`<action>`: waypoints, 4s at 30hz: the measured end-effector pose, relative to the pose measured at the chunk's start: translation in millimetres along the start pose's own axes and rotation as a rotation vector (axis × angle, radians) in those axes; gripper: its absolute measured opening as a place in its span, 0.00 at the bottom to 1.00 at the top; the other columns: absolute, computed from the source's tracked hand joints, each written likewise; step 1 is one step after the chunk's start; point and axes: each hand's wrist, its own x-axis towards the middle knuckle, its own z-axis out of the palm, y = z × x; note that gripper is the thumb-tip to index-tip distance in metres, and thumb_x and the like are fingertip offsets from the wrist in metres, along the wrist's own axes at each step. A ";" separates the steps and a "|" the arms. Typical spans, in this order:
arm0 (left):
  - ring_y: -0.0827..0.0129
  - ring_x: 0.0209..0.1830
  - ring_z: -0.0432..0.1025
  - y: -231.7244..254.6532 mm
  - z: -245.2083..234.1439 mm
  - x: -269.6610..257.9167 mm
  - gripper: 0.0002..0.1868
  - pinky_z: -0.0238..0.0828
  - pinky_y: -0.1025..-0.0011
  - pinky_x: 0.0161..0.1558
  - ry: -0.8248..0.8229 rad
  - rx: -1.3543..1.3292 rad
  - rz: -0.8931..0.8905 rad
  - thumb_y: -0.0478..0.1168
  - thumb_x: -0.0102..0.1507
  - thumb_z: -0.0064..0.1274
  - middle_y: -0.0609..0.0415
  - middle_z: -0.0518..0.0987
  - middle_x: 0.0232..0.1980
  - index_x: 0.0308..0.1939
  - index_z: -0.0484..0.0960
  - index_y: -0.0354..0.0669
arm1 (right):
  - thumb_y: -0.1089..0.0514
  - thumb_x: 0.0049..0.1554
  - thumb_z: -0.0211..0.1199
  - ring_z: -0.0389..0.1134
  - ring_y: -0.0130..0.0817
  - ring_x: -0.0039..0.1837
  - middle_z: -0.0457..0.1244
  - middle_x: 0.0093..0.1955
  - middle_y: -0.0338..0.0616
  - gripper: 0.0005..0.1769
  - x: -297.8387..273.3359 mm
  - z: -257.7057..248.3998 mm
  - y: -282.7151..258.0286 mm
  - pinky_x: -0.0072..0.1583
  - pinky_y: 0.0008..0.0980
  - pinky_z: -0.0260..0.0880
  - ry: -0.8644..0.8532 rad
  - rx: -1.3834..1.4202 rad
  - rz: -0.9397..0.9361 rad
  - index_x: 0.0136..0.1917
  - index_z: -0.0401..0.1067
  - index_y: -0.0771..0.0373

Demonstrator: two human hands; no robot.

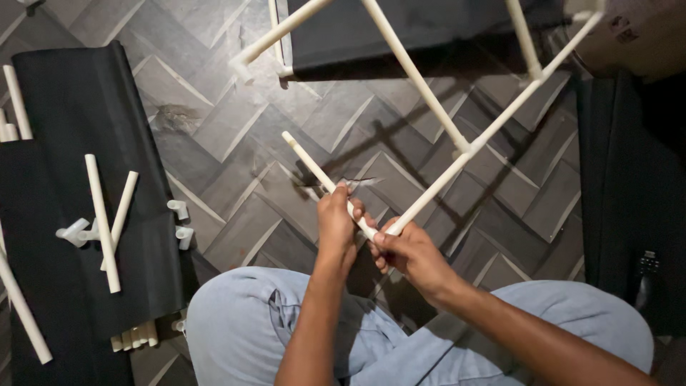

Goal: The person assembles a small folding chair by connecting white plastic rods and joints to a black fabric seat. They insert rods into joints, attach the seat to the frame, and secure the structure.

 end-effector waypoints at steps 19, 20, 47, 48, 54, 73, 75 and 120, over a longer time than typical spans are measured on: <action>0.82 0.20 0.61 -0.7 29.6 -53.8 0.14 0.56 0.81 0.18 -0.077 0.050 0.077 0.50 0.68 0.53 0.62 0.67 0.27 0.48 0.77 0.44 | 0.49 0.69 0.53 0.64 0.28 0.43 0.66 0.40 0.41 0.23 21.8 -36.9 -16.8 0.49 0.30 0.64 0.151 -0.381 -0.170 0.47 0.78 0.69; 0.82 0.24 0.64 -3.6 32.4 -56.5 0.13 0.60 0.80 0.23 -0.114 0.077 0.190 0.45 0.67 0.56 0.62 0.69 0.30 0.49 0.75 0.44 | 0.49 0.70 0.55 0.62 0.29 0.41 0.65 0.38 0.42 0.23 25.1 -38.3 -19.1 0.47 0.31 0.64 0.143 -0.527 -0.243 0.45 0.77 0.71; 0.58 0.38 0.77 25.1 17.1 -84.5 0.25 0.74 0.68 0.39 -0.261 0.820 1.237 0.49 0.59 0.71 0.48 0.76 0.47 0.51 0.76 0.41 | 0.58 0.53 0.64 0.64 0.50 0.54 0.63 0.49 0.49 0.14 -4.2 -3.7 -94.1 0.59 0.45 0.63 -0.352 -1.479 -1.096 0.52 0.69 0.63; 0.57 0.35 0.76 26.6 15.8 -82.9 0.26 0.74 0.67 0.36 -0.232 0.886 1.252 0.49 0.58 0.71 0.47 0.77 0.46 0.50 0.77 0.39 | 0.58 0.53 0.65 0.64 0.50 0.53 0.62 0.47 0.49 0.12 -3.4 -3.5 -92.4 0.57 0.45 0.63 -0.330 -1.535 -1.006 0.50 0.69 0.63; 0.58 0.29 0.74 13.2 14.1 -73.0 0.09 0.70 0.62 0.32 -0.091 0.909 1.180 0.38 0.65 0.62 0.50 0.76 0.32 0.37 0.77 0.41 | 0.59 0.54 0.61 0.66 0.44 0.52 0.65 0.45 0.43 0.08 -4.8 -6.7 -96.2 0.57 0.41 0.64 -0.349 -1.381 -0.777 0.49 0.72 0.60; 0.56 0.34 0.76 46.5 9.8 -90.2 0.20 0.73 0.64 0.37 -0.354 0.843 1.061 0.42 0.54 0.66 0.42 0.79 0.35 0.43 0.79 0.32 | 0.49 0.58 0.62 0.65 0.43 0.52 0.64 0.45 0.43 0.14 -0.7 3.0 -88.4 0.53 0.42 0.58 -0.274 -1.477 -0.924 0.50 0.72 0.61; 0.57 0.36 0.79 47.6 10.5 -91.9 0.13 0.74 0.66 0.39 -0.335 0.874 0.949 0.40 0.61 0.59 0.45 0.82 0.37 0.46 0.79 0.36 | 0.50 0.59 0.63 0.65 0.44 0.54 0.64 0.46 0.43 0.13 -2.7 3.7 -89.0 0.55 0.43 0.58 -0.278 -1.438 -0.931 0.51 0.73 0.61; 0.75 0.23 0.69 168.2 -227.0 -32.8 0.24 0.65 0.77 0.21 0.608 0.254 0.498 0.31 0.57 0.58 0.57 0.78 0.31 0.58 0.75 0.40 | 0.31 0.55 0.57 0.65 0.43 0.37 0.68 0.33 0.45 0.28 -2.6 27.5 -28.4 0.53 0.38 0.62 -0.619 -2.002 -0.196 0.36 0.81 0.55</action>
